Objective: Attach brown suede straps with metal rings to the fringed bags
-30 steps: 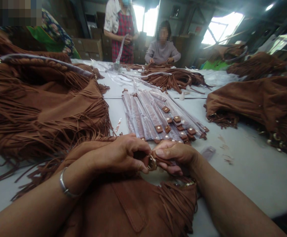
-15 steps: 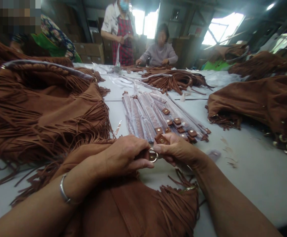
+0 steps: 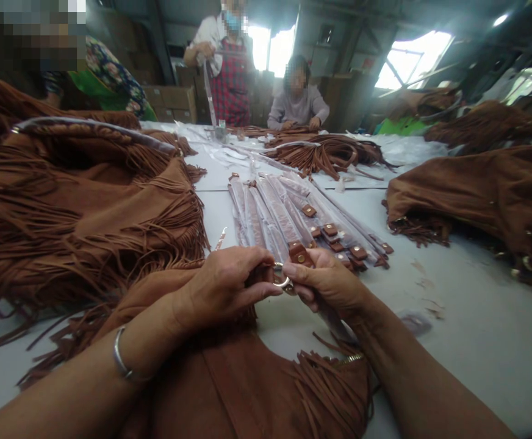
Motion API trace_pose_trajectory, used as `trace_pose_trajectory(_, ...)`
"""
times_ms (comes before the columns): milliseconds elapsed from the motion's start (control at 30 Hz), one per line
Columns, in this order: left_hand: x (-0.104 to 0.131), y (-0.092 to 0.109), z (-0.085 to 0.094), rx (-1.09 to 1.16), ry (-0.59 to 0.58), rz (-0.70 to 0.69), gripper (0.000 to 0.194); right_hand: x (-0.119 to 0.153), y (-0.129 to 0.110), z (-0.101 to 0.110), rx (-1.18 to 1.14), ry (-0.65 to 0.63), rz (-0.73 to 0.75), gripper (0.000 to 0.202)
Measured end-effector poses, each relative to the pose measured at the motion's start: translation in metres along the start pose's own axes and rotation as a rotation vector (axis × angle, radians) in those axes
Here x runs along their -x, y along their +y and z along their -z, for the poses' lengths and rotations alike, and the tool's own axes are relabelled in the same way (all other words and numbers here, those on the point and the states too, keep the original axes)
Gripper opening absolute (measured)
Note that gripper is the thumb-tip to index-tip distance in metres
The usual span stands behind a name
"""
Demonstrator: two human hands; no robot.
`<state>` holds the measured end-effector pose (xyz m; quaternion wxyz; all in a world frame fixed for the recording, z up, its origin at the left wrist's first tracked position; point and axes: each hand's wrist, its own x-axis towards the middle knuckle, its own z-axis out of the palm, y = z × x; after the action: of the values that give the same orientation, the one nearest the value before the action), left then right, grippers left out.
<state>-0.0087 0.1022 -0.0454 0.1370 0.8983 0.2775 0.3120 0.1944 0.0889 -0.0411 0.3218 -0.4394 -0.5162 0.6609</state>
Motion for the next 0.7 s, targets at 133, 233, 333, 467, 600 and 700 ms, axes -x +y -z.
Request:
trace_pose_trajectory(133, 0.0, -0.002, 0.003, 0.062, -0.103, -0.08, 0.033, -0.001, 0.001, 0.001, -0.027, -0.067, -0.033, 0.036)
trace_pose_trajectory(233, -0.001, -0.002, 0.005, 0.089, -0.165, -0.079, 0.037, 0.001, -0.001, 0.007, -0.004, -0.124, -0.001, 0.035)
trace_pose_trajectory(333, -0.002, -0.001, 0.007, 0.078, -0.185, -0.058, 0.036, 0.006, -0.007, 0.014, 0.036, -0.155, 0.01, 0.034)
trace_pose_trajectory(467, -0.002, 0.0, 0.003, 0.018, -0.177, -0.038, 0.032, 0.008, -0.011, 0.02, 0.068, -0.175, -0.053, 0.032)
trace_pose_trajectory(600, -0.004, -0.001, 0.002, -0.051, -0.161, -0.016, 0.031, 0.012, -0.013, 0.023, 0.111, -0.217, -0.087, 0.033)
trace_pose_trajectory(700, -0.007, 0.012, 0.012, -0.082, -0.211, -0.032, 0.035, 0.013, -0.006, 0.023, 0.196, -0.221, -0.093, 0.031)
